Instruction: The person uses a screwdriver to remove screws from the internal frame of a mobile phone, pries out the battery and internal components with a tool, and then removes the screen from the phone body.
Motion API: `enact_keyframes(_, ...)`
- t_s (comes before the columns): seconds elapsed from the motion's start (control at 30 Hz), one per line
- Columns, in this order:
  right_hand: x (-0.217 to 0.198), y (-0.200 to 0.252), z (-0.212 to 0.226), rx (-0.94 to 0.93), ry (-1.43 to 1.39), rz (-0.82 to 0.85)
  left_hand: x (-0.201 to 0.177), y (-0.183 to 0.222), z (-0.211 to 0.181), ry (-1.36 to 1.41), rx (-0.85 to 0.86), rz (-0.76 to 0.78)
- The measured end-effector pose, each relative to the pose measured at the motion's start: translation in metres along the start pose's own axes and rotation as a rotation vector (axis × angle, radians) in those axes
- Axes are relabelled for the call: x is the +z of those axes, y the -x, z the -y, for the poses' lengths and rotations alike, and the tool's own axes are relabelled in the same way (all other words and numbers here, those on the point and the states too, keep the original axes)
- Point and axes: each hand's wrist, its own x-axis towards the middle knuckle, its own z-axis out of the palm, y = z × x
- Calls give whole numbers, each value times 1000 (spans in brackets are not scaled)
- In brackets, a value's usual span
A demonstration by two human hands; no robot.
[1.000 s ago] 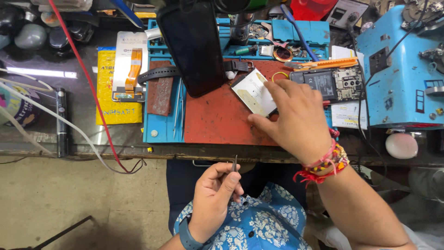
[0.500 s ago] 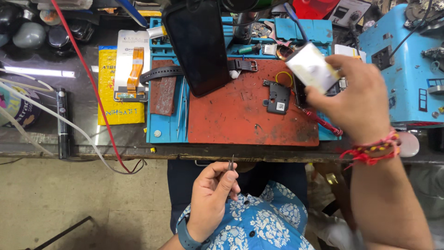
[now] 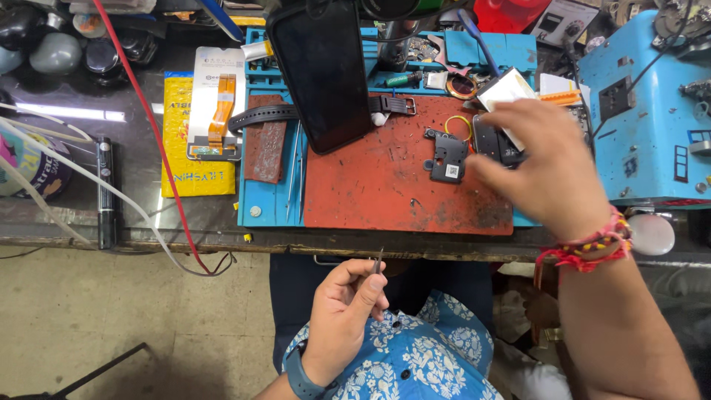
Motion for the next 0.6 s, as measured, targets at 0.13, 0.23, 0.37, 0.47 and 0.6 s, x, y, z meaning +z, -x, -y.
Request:
enact_keyframes(0.13, 9, -16, 22, -144, -8, 120, 3, 2, -2, -76, -39, 13)
enact_keyframes(0.23, 13, -23, 24, -112, 23, 140, 6, 4, -9, -125, -13, 39)
enact_keyframes(0.37, 20, -24, 18, -99, 56, 61, 13, 6, -31, -423, 243, 84)
enact_keyframes(0.47, 21, -19, 21, -95, 25, 7, 18, 5, -57, -700, 356, 94)
enact_keyframes(0.6, 10, 0, 35, -71, -35, -52, 18, -1, -90, -969, 574, 10)
